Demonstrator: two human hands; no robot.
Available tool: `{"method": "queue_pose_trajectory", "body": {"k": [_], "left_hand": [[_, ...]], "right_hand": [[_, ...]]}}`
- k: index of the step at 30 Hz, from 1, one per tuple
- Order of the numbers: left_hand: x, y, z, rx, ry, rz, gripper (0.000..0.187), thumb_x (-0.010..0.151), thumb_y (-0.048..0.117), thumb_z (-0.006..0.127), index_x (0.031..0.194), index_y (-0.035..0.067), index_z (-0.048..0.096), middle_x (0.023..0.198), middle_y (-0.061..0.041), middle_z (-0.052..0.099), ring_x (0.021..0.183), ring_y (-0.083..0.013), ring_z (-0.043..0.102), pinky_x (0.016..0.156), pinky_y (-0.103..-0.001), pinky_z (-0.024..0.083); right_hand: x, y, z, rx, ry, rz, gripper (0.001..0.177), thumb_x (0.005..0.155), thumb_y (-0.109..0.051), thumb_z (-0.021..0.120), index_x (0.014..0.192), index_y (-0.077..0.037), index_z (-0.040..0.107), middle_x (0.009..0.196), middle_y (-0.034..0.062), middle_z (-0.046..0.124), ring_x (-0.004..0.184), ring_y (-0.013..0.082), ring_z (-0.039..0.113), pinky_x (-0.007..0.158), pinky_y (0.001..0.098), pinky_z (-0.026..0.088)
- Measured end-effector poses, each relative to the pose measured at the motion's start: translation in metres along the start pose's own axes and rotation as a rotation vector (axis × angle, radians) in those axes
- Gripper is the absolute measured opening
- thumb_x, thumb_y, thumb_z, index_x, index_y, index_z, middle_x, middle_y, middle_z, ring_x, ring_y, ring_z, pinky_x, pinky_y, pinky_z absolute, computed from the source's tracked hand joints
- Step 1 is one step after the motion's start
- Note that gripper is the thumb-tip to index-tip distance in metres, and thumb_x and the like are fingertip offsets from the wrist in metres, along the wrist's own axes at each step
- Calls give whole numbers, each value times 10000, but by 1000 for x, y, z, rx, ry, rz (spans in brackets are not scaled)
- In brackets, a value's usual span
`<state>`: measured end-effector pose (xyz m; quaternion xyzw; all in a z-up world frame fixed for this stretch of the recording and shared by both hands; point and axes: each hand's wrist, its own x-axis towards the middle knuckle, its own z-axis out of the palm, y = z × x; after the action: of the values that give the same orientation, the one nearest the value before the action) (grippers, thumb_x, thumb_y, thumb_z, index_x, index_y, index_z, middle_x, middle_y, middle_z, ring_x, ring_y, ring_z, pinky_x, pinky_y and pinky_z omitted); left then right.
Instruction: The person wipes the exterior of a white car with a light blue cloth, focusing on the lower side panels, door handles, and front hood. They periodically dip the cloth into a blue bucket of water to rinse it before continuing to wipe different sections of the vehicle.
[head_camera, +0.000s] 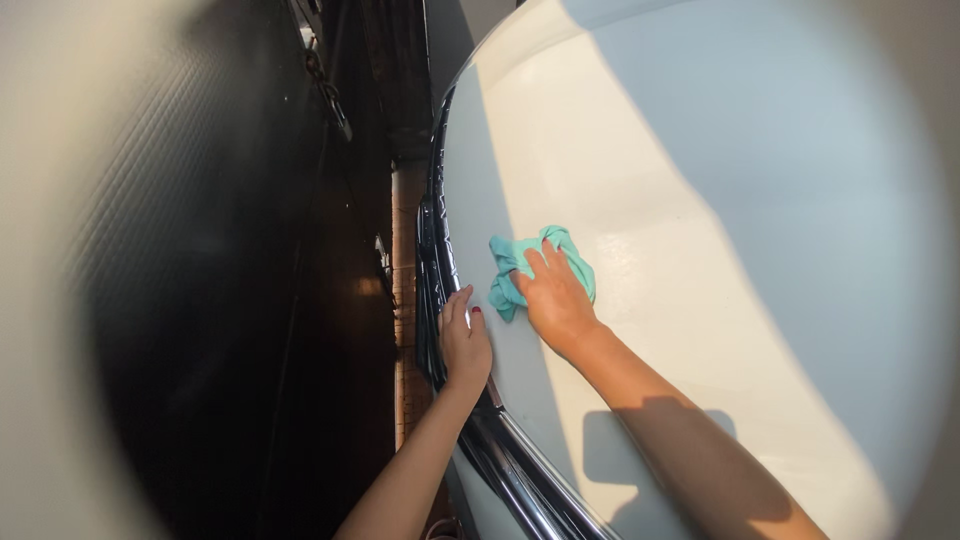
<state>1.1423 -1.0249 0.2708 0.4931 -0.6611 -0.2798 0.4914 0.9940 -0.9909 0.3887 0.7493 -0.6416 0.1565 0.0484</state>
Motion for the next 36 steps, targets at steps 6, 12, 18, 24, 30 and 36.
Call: {"method": "queue_pose_trajectory", "body": {"k": [6, 12, 18, 24, 30, 36], "left_hand": [[68, 91, 64, -152, -274, 397, 364, 968, 34, 524, 1322, 10, 607, 1400, -183, 586, 1403, -410, 458, 1141, -476, 400], [132, 148, 128, -216, -516, 552, 392, 930, -36, 493, 1300, 3, 619, 1423, -196, 568, 1427, -399, 436, 1104, -481, 427], [175, 153, 149, -202, -566, 537, 401, 924, -59, 475, 1286, 6, 637, 1418, -192, 576, 1426, -384, 436, 1119, -470, 418], [184, 192, 182, -196, -658, 607, 377, 932, -43, 485, 1269, 14, 645, 1407, -190, 581, 1413, -383, 433, 1120, -470, 399], [149, 235, 227, -274, -783, 745, 374, 934, -26, 512, 1281, 21, 643, 1396, -162, 598, 1419, -360, 455, 1126, -448, 429], [85, 277, 253, -194, -1031, 850, 349, 926, 7, 536, 1259, 26, 641, 1412, -154, 567, 1415, -335, 431, 1119, -443, 410]], "right_hand": [[-26, 179, -117, -133, 440, 453, 495, 887, 23, 682, 1350, -150, 709, 1545, 242, 461, 1451, 455, 395, 1144, 505, 411], [-83, 252, -108, -257, 310, 874, 530, 882, -101, 726, 1401, -147, 633, 1553, 233, 388, 1414, 510, 277, 1123, 590, 273], [-49, 145, -46, -194, 262, 619, 556, 781, 45, 671, 1324, -69, 643, 1501, 153, 530, 1471, 432, 354, 1252, 530, 240], [-70, 35, -65, 282, -176, 379, 735, 661, 183, 653, 1340, -97, 617, 1498, 90, 491, 1476, 398, 297, 1202, 510, 229], [-178, 95, -165, -174, 488, 683, 553, 736, 138, 709, 1229, -111, 717, 1380, 104, 638, 1343, 341, 556, 1127, 439, 467], [-283, 230, -247, -341, 697, 1278, 421, 1024, -210, 702, 1390, -24, 610, 1690, 216, 264, 1468, 402, 443, 1189, 428, 425]]}}
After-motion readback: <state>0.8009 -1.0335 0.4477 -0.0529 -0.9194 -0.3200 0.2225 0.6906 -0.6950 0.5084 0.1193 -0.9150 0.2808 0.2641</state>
